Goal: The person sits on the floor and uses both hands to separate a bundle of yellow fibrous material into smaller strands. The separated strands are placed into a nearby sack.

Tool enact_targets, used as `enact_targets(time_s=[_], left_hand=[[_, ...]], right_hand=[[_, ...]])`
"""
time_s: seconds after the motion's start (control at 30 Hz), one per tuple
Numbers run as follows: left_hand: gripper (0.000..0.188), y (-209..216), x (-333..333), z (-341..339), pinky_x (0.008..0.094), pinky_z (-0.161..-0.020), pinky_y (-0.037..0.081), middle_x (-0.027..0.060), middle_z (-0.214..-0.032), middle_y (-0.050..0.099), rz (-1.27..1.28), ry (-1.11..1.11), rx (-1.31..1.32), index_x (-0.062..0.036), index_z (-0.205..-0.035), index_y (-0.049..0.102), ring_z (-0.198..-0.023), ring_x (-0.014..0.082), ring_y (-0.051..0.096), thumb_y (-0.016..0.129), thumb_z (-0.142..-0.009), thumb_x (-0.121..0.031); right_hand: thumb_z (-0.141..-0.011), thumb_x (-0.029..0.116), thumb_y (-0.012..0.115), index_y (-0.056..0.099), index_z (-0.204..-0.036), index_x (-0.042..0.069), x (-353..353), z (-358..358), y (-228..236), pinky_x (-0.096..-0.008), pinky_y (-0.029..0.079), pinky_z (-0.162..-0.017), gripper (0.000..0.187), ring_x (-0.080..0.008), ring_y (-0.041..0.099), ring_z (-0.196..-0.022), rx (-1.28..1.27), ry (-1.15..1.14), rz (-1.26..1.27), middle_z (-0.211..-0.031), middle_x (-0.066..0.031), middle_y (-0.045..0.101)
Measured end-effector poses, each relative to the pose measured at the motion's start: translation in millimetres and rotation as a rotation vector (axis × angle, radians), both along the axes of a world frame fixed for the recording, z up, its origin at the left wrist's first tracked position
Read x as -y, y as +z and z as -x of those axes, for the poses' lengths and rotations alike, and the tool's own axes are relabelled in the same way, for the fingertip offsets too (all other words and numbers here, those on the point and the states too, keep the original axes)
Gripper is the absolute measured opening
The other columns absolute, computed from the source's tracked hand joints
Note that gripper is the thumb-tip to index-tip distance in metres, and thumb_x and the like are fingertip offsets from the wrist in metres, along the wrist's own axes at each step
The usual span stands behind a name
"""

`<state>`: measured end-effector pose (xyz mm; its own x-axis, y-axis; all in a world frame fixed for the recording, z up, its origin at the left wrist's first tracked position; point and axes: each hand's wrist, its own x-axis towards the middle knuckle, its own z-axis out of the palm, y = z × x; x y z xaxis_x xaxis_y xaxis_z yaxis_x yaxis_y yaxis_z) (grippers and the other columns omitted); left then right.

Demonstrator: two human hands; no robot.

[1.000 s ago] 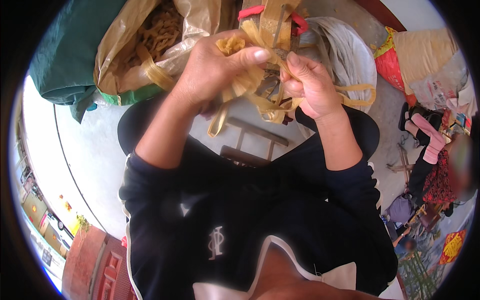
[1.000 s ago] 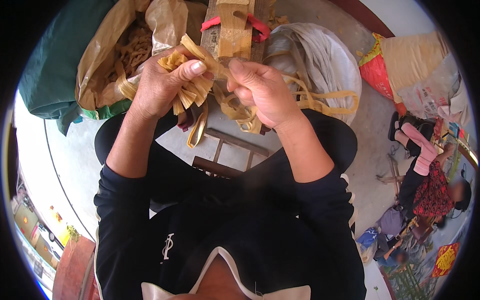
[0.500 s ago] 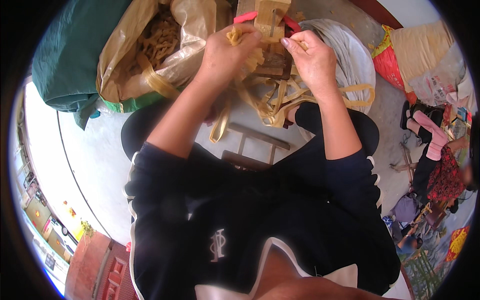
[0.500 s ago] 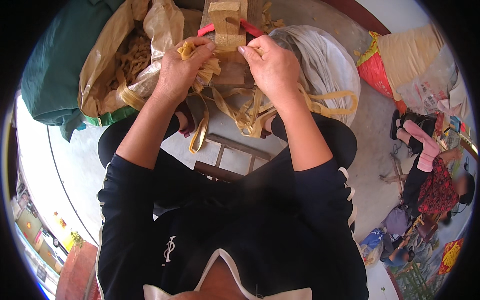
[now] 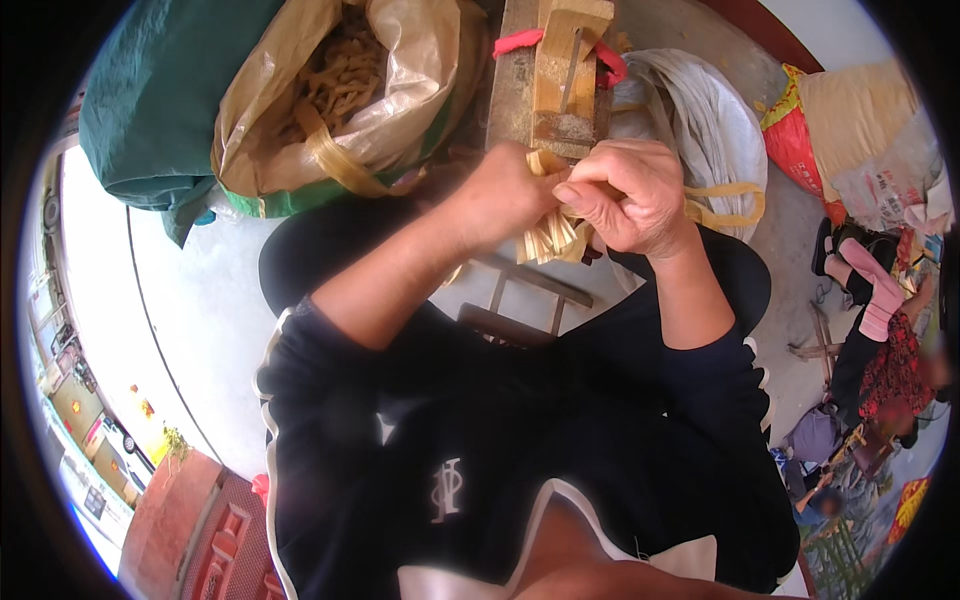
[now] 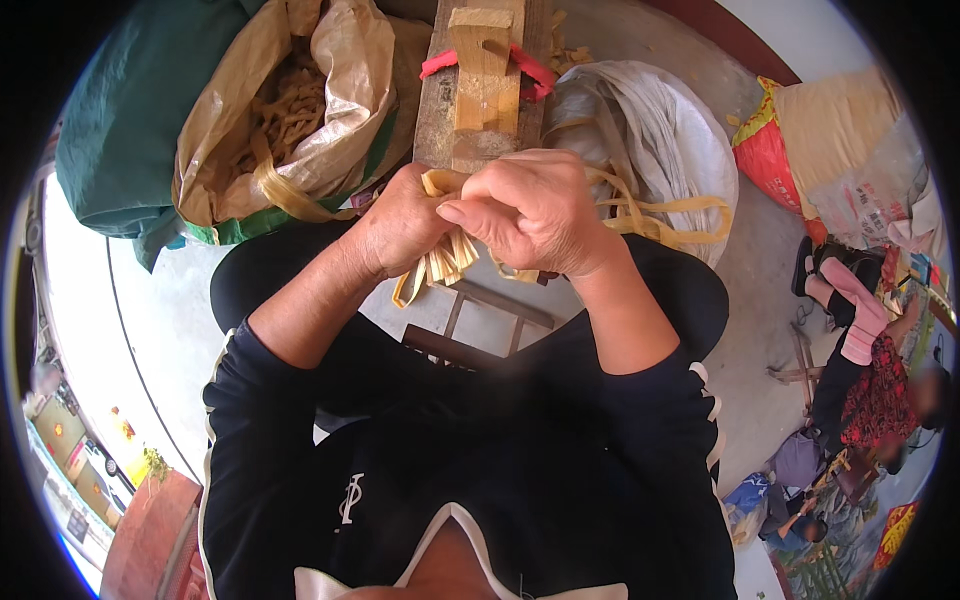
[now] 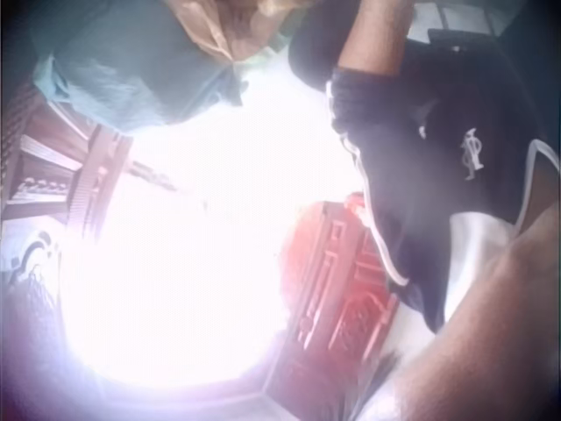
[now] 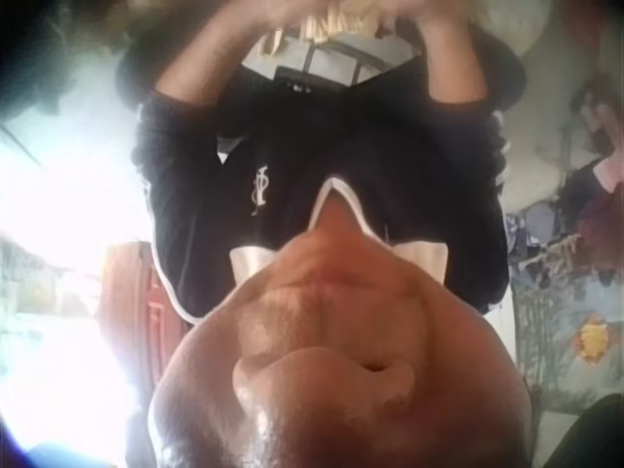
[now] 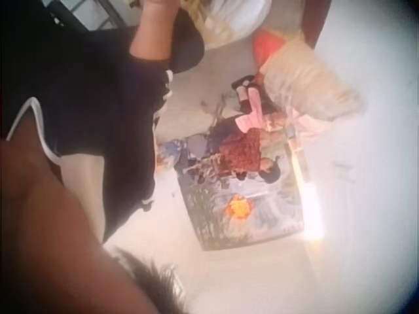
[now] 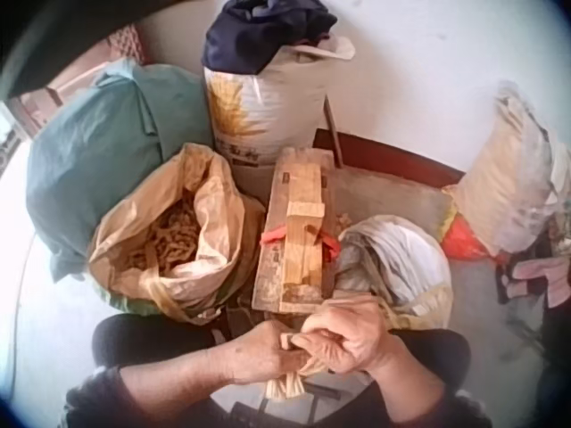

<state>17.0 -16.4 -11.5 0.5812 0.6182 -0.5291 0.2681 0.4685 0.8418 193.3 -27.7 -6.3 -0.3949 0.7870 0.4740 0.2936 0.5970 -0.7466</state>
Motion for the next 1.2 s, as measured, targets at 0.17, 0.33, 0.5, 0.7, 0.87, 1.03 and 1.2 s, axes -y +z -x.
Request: enact_targets(time_s=[0.17,0.33,0.5,0.7,0.87,1.03,1.2], left_hand=[[0.044,23.1,7.4,7.8,0.0235,-0.048,0.045,0.0062,-0.064,0.061,0.278,-0.363,0.552,0.0033,-0.098,0.067,-0.056,0.0108,0.058,0.071,-0.083,-0.038],[0.03,17.6,-17.2,18.1,0.0269,-0.055,0.05,0.0106,-0.078,0.064,-0.725,-0.027,0.184,-0.0016,-0.104,0.065,-0.066,0.0191,0.064,0.069,-0.083,-0.022],[0.022,-5.4,-12.7,15.5,0.0339,-0.054,0.051,0.0044,-0.084,0.063,-1.499,-0.01,-0.078,-0.006,-0.083,0.063,-0.065,0.0243,0.062,0.07,-0.063,-0.012],[0.028,2.8,-8.6,12.1,0.0331,-0.08,0.053,0.0136,-0.11,0.063,-1.158,0.12,-0.083,0.0005,-0.098,0.066,-0.095,0.0292,0.064,0.065,-0.07,0.004],[0.026,0.7,-7.5,11.2,0.0339,-0.084,0.051,0.0122,-0.118,0.061,-0.93,-0.032,-0.155,0.0038,-0.095,0.064,-0.103,0.0279,0.062,0.061,-0.07,0.007],[0.01,5.2,-11.0,14.0,0.0329,-0.079,0.051,0.0117,-0.109,0.064,-0.985,0.099,0.057,0.0051,-0.089,0.063,-0.096,0.0228,0.064,0.061,-0.079,0.004],[0.02,17.0,-20.6,29.3,0.0214,-0.06,0.049,0.0117,-0.1,0.065,-0.663,0.439,0.191,0.0037,-0.097,0.066,-0.065,0.0094,0.059,0.062,-0.09,-0.015]], right_hand=[[-0.085,0.008,0.065,0.06,-0.072,0.0,-1.3,-14.1,-3.1,-0.0271,0.043,-0.049,0.016,-0.0165,0.055,-0.049,-0.107,-0.327,0.069,-0.059,-0.0068,0.058],[-0.092,0.017,0.059,0.065,-0.096,0.0,14.5,-1.5,-8.6,-0.0171,0.036,-0.058,0.018,-0.0043,0.048,-0.065,-0.436,-0.129,0.952,-0.077,0.0028,0.057],[-0.091,0.012,0.06,0.064,-0.098,0.0,16.3,6.3,-20.3,-0.0168,0.033,-0.05,0.015,-0.0038,0.044,-0.057,-1.007,0.128,1.435,-0.076,0.001,0.059],[-0.091,0.018,0.062,0.067,-0.093,0.001,10.1,9.4,-9.3,-0.0197,0.039,-0.051,0.018,-0.0067,0.052,-0.058,-0.729,-0.226,0.947,-0.077,-0.0019,0.065],[-0.091,0.025,0.063,0.064,-0.085,0.0,14.9,5.3,-12.6,-0.0253,0.042,-0.054,0.026,-0.0089,0.057,-0.059,-0.012,-0.25,0.501,-0.063,-0.0025,0.06],[-0.095,0.026,0.055,0.064,-0.09,-0.001,12.6,2.5,-12.0,-0.0236,0.036,-0.051,0.029,-0.0102,0.045,-0.054,-0.011,-0.21,0.772,-0.065,-0.0007,0.058],[-0.095,0.041,0.053,0.06,-0.073,0.002,12.0,-10.4,-14.0,-0.0198,0.017,-0.044,0.046,-0.0018,0.022,-0.047,-0.778,0.111,1.249,-0.055,0.0066,0.039]])
